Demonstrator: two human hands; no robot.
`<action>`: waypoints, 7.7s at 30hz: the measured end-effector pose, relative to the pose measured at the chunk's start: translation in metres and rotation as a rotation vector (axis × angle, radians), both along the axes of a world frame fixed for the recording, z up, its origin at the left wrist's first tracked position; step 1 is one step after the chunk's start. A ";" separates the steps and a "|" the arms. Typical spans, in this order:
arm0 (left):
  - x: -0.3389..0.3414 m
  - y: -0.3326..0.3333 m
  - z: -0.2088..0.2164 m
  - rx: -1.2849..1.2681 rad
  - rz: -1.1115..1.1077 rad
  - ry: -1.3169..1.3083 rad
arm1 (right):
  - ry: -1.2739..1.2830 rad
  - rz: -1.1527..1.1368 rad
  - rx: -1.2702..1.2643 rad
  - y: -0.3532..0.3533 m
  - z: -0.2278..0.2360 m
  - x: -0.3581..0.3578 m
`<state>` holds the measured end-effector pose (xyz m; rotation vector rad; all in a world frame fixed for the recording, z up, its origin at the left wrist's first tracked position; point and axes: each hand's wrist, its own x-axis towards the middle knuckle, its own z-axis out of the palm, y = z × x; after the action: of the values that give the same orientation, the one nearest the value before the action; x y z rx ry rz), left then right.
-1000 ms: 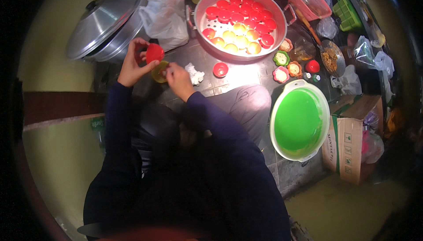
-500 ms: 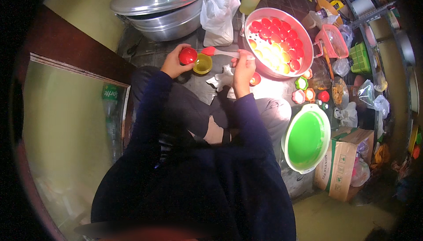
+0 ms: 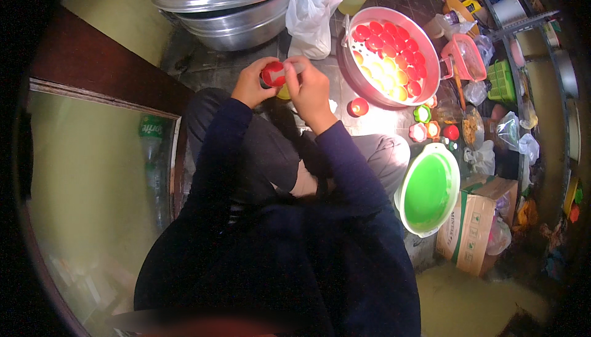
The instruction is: The person sits on the floor and repeatedly picks up red plastic caps, wipes them with a white cloth, and places them into a perforated metal tray. The person handles the caps one at a time, occasionally wiping the cloth on a small yellow bowl.
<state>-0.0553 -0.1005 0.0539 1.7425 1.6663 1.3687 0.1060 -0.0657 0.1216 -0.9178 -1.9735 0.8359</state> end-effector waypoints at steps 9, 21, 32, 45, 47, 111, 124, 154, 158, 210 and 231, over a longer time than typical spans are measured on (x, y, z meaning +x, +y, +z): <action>0.001 0.000 0.003 0.007 0.007 0.042 | -0.033 0.050 0.368 -0.002 -0.001 -0.009; 0.000 0.002 0.000 0.109 0.046 0.108 | -0.022 -0.144 0.359 0.002 0.012 -0.014; 0.002 0.004 0.000 0.167 0.064 0.123 | 0.001 -0.221 0.094 0.022 0.016 -0.021; -0.001 -0.001 -0.003 -0.138 -0.039 -0.297 | 0.023 -0.116 0.399 0.008 0.017 -0.006; -0.001 -0.001 -0.004 -0.133 -0.082 -0.429 | 0.038 -0.050 0.302 0.007 0.015 -0.001; 0.158 0.117 -0.114 -0.356 -0.329 0.310 | -0.127 -0.695 0.061 0.062 -0.138 0.203; 0.198 0.105 -0.081 -0.106 -0.454 0.691 | -0.122 -0.662 0.069 0.048 -0.109 0.195; 0.094 0.003 0.020 0.142 -0.214 0.134 | 0.069 -0.521 0.171 -0.032 0.020 0.089; 0.092 0.007 0.015 0.192 -0.210 0.127 | 0.239 -0.400 -0.083 -0.023 0.003 0.087; -0.034 0.048 -0.044 -0.364 0.045 0.181 | 0.291 -0.295 -0.124 0.005 -0.096 0.026; 0.161 0.237 -0.025 -0.300 -0.407 0.875 | 0.478 -0.375 -0.397 0.001 -0.133 0.033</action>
<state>0.1061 0.1369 0.0289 2.4669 1.6092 0.1341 0.1387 -0.0645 -0.0114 -1.1420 -1.1993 1.1205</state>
